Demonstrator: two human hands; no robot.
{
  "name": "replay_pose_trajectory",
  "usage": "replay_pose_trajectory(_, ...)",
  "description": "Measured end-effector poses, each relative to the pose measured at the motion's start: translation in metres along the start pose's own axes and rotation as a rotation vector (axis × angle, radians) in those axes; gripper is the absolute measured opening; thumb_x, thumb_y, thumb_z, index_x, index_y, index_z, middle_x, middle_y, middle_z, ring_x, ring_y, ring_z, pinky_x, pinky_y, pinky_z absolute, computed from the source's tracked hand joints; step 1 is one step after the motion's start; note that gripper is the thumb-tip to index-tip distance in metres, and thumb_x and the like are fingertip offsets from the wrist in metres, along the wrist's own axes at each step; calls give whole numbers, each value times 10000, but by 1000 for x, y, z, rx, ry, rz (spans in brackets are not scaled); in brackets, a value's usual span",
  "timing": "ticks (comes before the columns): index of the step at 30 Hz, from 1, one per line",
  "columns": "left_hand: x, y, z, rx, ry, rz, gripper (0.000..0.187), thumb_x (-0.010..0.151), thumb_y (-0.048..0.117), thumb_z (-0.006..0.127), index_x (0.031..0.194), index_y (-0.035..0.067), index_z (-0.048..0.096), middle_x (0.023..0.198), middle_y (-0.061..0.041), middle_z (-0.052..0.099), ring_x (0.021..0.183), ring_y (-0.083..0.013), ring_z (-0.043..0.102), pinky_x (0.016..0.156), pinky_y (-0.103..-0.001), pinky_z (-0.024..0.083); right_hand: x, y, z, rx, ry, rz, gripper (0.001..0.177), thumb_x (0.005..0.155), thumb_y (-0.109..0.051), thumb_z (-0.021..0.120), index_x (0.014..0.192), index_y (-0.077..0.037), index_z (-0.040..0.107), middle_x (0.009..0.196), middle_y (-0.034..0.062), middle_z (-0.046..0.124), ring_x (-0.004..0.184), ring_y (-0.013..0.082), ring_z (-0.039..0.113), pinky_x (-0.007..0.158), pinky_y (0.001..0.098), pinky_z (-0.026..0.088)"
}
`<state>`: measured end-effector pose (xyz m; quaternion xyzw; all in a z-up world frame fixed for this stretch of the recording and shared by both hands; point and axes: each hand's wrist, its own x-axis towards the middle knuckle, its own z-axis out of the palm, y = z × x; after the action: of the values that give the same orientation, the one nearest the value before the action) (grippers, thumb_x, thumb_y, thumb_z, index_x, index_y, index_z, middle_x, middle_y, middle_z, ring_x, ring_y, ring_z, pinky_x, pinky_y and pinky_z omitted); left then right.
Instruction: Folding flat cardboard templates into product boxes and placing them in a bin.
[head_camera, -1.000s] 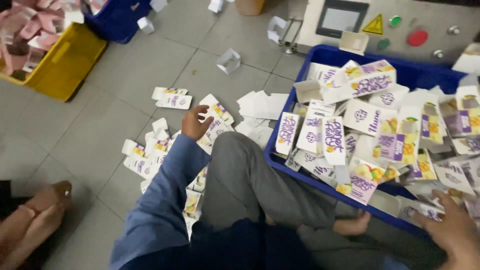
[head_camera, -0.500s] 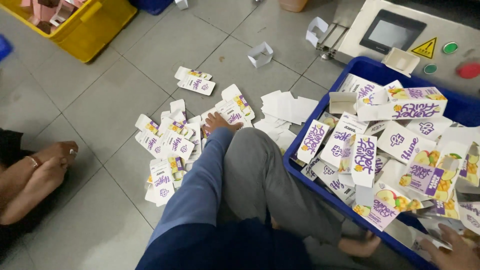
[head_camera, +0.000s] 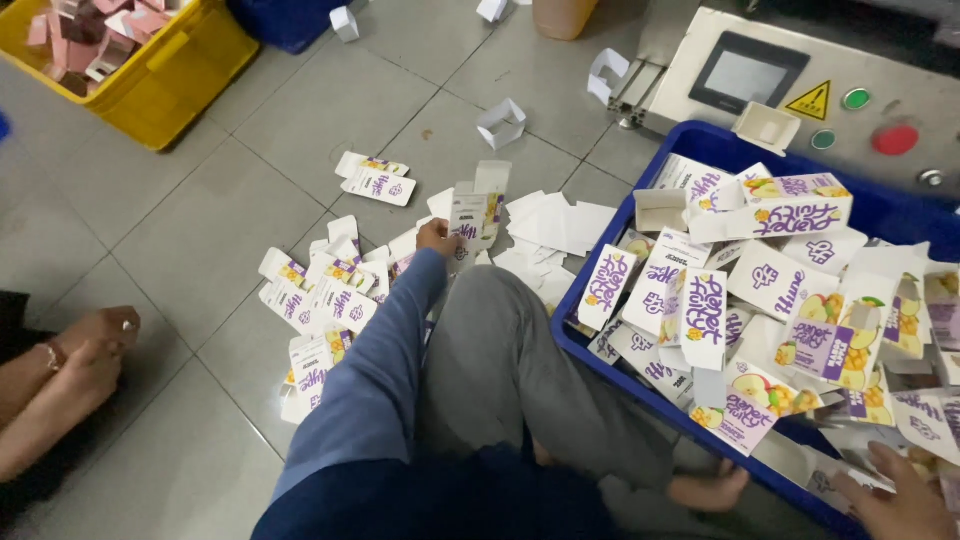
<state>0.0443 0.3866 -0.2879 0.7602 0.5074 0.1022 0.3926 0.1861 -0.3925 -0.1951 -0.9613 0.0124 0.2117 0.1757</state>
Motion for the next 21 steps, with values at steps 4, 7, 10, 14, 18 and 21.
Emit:
replay_pose_trajectory(4, -64, 93, -40, -543, 29, 497, 287, 764, -123, 738, 997, -3, 621, 869, -93, 680, 735, -183, 679, 678, -280, 616, -18, 8, -12, 167, 272, -250, 752, 819, 103, 825, 1502, 188, 523, 1379, 444, 558, 1167, 584, 611, 900, 683, 556)
replay_pose_trajectory(7, -185, 167, -72, -741, -262, 504, 395, 787, -170, 734, 1115, 10, 609, 1068, -152, 746, 957, -244, 754, 882, -369, 656, -130, -117, -75, 323, 454, -376, 675, 892, 182, 717, 1532, 233, 506, 1308, 506, 593, 1160, 594, 607, 902, 661, 524)
replay_pose_trajectory(10, -298, 192, -63, -887, -614, 565, 441, 814, -130, 739, 1214, -5, 604, 1113, -150, 742, 941, -200, 732, 881, -325, 617, -177, -192, -93, 474, 427, -364, 648, 868, 73, 690, 1501, 56, 551, 1329, 252, 655, 1039, 361, 649, 850, 479, 532)
replay_pose_trajectory(14, -374, 205, -11, -915, -818, 498, 455, 790, -165, 745, 1203, -28, 613, 1108, -169, 755, 935, -217, 748, 874, -318, 615, -192, -242, -60, 715, 347, -507, 918, 794, -233, 681, 1574, 0, 256, 1520, 221, 490, 1330, 346, 540, 1087, 498, 454)
replay_pose_trajectory(18, -414, 226, 9, -670, -780, 661, 344, 704, -84, 831, 1013, -39, 688, 884, -112, 779, 749, -132, 695, 702, -254, 568, -186, -250, -30, 834, 312, -550, 1375, 584, -268, 921, 1589, 50, 38, 1489, 331, 388, 1261, 430, 517, 960, 511, 464)
replay_pose_trajectory(21, -433, 248, 2, -559, -693, 850, 409, 634, -34, 809, 1034, -68, 732, 912, -146, 804, 753, -170, 720, 661, -297, 595, -186, -256, -23, 788, 325, -607, 1504, 535, -343, 978, 1577, 72, -24, 1587, 404, 213, 1412, 554, 347, 1081, 631, 344)
